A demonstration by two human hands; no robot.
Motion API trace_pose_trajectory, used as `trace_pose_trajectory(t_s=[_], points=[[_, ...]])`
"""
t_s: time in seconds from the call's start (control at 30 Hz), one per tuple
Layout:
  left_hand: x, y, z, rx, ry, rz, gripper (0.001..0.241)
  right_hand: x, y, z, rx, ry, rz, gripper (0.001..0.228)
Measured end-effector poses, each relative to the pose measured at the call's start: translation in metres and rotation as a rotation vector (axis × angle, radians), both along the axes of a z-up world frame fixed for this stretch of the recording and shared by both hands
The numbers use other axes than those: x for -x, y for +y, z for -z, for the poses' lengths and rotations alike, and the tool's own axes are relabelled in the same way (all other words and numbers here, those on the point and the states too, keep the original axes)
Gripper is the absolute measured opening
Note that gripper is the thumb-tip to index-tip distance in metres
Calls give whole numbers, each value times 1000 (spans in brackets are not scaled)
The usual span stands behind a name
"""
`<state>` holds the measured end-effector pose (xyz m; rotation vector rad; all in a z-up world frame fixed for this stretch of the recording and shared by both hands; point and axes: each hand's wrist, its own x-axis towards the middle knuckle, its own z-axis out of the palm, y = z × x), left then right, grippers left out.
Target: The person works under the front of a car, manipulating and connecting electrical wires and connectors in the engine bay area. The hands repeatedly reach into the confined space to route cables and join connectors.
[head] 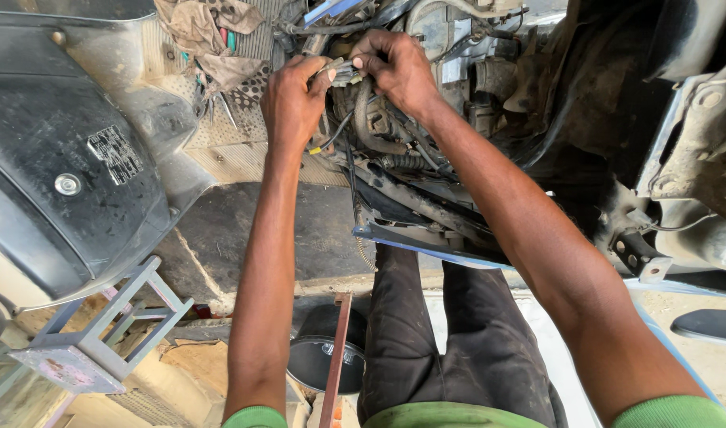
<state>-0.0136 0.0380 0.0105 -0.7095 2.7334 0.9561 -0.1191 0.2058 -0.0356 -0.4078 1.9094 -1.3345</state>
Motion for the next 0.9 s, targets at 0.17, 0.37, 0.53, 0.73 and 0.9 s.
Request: trace_pose_trajectory(t_s=[0.17,0.37,0.53,0.73,0.9], points=[[4,1,9,60,-60,77,23,-2,1,4,117,-23,18,7],[-12,35,39,-459,-107,-494,20,-7,8,16,41,24,-56,12],[-14,64,58,-847,163,-1018,18,-10,18,9,131,427,-137,29],[6,82,49,-621,148,-1022,16,-23,9,-6,14,194,-21,39],[17,74,30,-304,-127,-777,36,-17,10,4,56,381,-91,45]])
